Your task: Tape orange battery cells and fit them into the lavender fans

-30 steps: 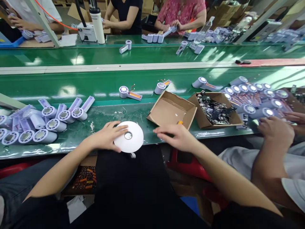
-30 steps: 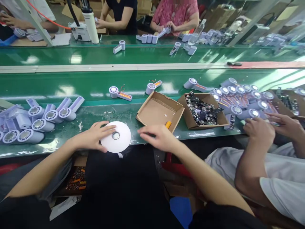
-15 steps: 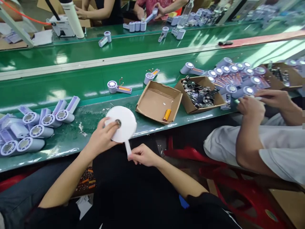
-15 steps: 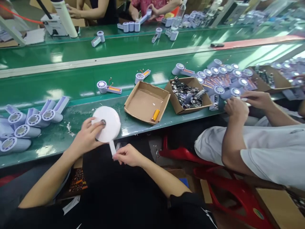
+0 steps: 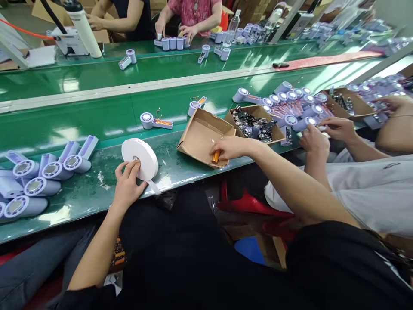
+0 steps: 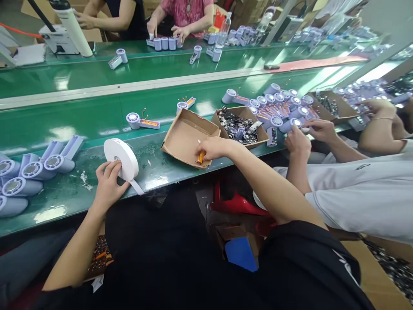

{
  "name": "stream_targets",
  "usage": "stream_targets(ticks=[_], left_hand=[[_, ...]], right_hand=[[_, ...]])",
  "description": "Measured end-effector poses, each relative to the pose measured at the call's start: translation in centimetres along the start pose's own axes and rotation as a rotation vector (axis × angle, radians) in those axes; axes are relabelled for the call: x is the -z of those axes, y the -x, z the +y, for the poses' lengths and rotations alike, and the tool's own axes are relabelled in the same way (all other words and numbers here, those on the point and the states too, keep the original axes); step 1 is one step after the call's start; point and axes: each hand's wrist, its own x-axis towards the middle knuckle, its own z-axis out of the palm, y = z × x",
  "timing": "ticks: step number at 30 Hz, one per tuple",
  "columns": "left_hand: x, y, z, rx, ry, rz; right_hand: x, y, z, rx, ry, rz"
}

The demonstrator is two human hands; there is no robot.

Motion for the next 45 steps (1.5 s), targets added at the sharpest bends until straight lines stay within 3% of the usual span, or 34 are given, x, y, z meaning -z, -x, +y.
stream_targets(ticks=[4,10,13,16,21,24,27,30,35,37,41,43,45], left_hand=[[0.1,0.1,0.2,-0.014,-0.034,-0.022],[0.1,0.1,0.5,-0.034,-0.041,-0.029],[0.1,0.1,0.5,-0.019,-0.021,-0.024],[0.3,0.4,0.8,0.008,-0.015,-0.004],[1.7,1.5,3.3,-0.073,-0.08,-0.048],[2.7,1.6,5.0,-0.169,-0.126,-0.129],[3.3,1.4,5.8,-0.207,-0.15,-0.152],[3.6,1.5,5.9,-0.208,-0.14,-0.154],[3.9,1.9,6.5,-0.198,-0.163,-0.161],[3.6,1.9,7.4,-0.158,-0.182,-0.111],[1.8,2.6,10.1,-0.026,-0.161,-0.011],[1.4,3.4,11.3,0.0,-0.108,-0.034],[1.9,3.9,11.8,-0.012,-0.059,-0.081]], right_hand=[[0.1,-1.4,-1.4,0.008,0.037,-0.166],[-0.3,-1.2,-0.8,0.029,-0.127,-0.12],[-0.4,-1.3,0.4,0.064,-0.328,0.024],[-0.4,-0.9,-0.5,0.127,-0.545,0.266],[-1.4,2.0,-8.2,0.165,-1.055,0.666],[-1.9,3.3,-12.9,0.151,-1.097,0.793],[-2.2,3.1,-15.2,0.154,-0.98,0.766],[-2.6,2.3,-15.5,0.163,-0.95,0.688],[-4.6,1.4,-15.9,0.15,-1.228,0.539],[-5.9,0.4,-17.6,0.101,-1.483,0.685],[-8.3,-2.0,-21.4,-0.08,-1.826,1.232],[-8.9,-2.1,-21.1,-0.103,-1.854,1.281],[-9.2,-1.1,-19.0,-0.048,-1.837,1.247]])
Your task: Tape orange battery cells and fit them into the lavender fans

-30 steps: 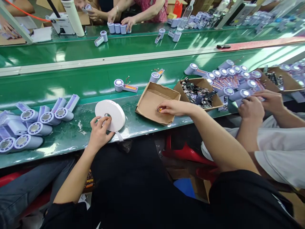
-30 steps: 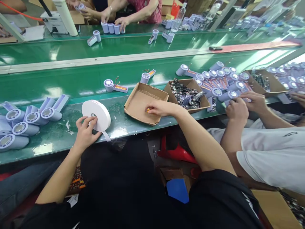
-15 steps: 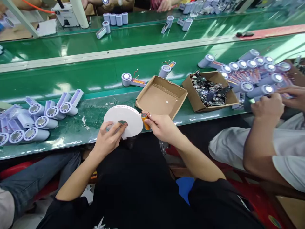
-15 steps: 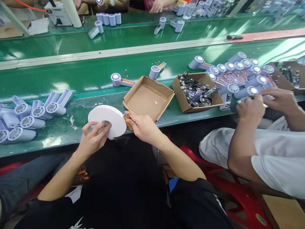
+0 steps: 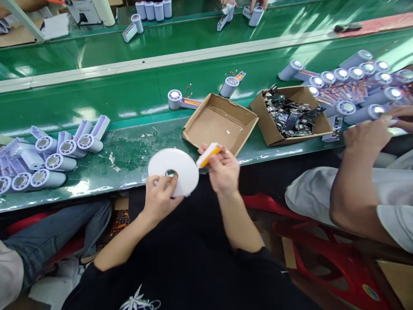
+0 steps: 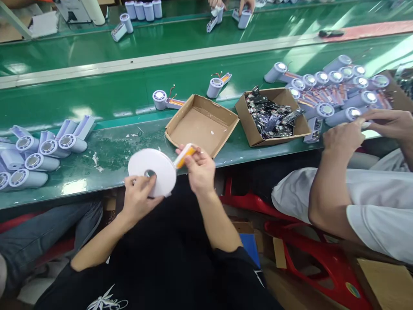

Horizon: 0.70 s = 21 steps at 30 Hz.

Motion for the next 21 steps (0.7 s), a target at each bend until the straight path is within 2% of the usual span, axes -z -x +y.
stream_targets(ticks=[2,4,7,9,12,15,19,21], left_hand=[[1.3,-0.3,-0.5,-0.019,0.013,-0.045],[2.7,-1.5,-1.6,-0.041,0.0,-0.113],[3.5,-3.5,-3.3,-0.08,0.013,-0.253],[3.0,-3.9,-3.5,-0.086,0.04,-0.278],[1.5,-3.0,-2.5,-0.075,0.052,-0.216],[0.1,-1.8,-1.8,-0.066,0.054,-0.149],[-0.5,-0.5,-1.1,-0.071,0.038,-0.131],[0.1,0.2,-0.7,-0.163,0.043,-0.181]], right_hand=[[2.3,-1.2,-1.4,0.068,0.001,-0.022],[3.7,-2.2,-2.4,0.16,-0.002,0.02],[2.9,-2.3,-2.5,0.243,-0.021,0.082],[1.4,-1.6,-2.1,0.264,-0.029,0.096],[-0.8,-0.1,-1.2,0.238,0.015,0.061],[-2.1,1.2,0.1,0.172,0.127,0.031],[-1.8,1.3,0.8,0.083,0.189,0.005],[-0.7,-0.3,-0.2,0.07,0.156,-0.027]])
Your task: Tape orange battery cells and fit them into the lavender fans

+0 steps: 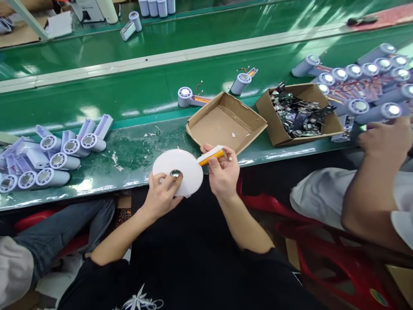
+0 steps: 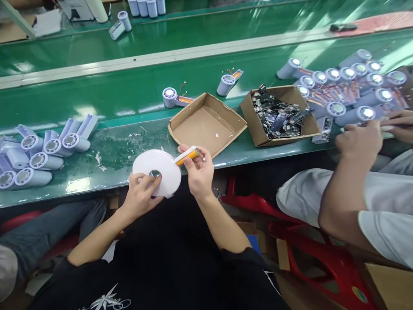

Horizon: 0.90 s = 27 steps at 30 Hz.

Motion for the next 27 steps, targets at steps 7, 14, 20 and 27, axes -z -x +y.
stream_targets(ticks=[7,14,20,27], left_hand=[[3.7,-1.8,-4.7,-0.052,0.137,-0.342],[7.0,-2.9,-18.4,0.583,-0.204,0.09],[8.9,-3.4,-23.9,0.696,-0.5,-0.273],[6.7,-12.3,-26.3,0.184,-0.391,-0.322]], right_hand=[[3.1,-6.2,-4.6,0.338,-0.098,0.166],[3.9,-2.6,-2.6,0.217,-0.157,0.009],[7.4,-2.2,-2.5,0.171,-0.115,-0.082],[4.4,-5.3,-5.0,0.242,-0.054,-0.279]])
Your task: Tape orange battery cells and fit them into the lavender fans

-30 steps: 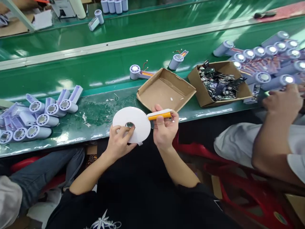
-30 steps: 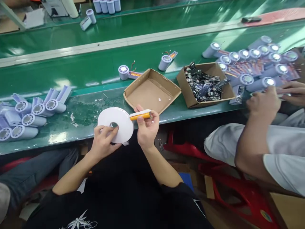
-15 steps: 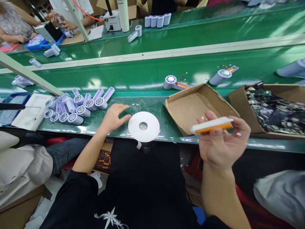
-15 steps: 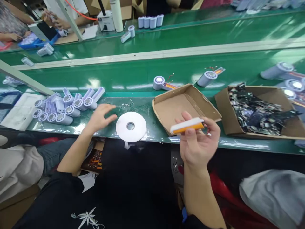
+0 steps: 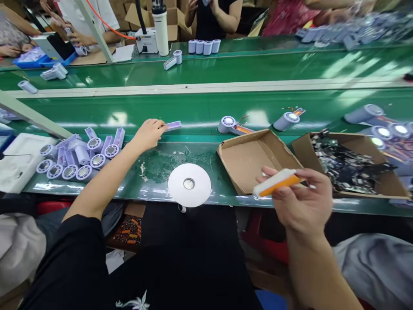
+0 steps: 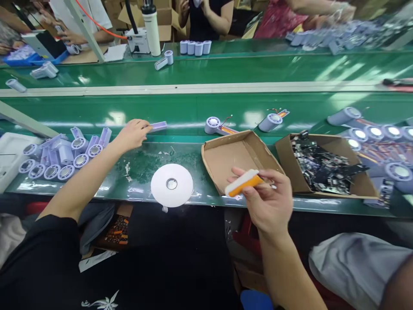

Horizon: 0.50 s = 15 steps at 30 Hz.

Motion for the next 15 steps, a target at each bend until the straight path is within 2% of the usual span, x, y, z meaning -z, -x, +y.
stream_targets(ticks=[3,6,9,11,15], left_hand=[[-0.5,-4.7,0.4,-0.108,0.026,-0.062],[-0.8,-7.1,0.9,-0.028,-0.019,-0.145],[-0.8,-7.4,1.5,0.034,-0.039,-0.211],[-0.6,-7.1,1.9,0.01,-0.037,-0.241],[-0.5,-6.7,2.1,-0.079,-0.043,-0.172]], right_hand=[[-2.1,-2.8,-0.7,0.01,0.013,-0.14],[-4.1,-4.7,-1.5,-0.014,0.007,-0.298],[-5.5,-6.4,-1.9,0.002,0.015,-0.408],[-6.5,-7.9,-1.6,0.017,0.038,-0.43],[-8.9,-11.9,0.7,0.015,0.104,-0.452]])
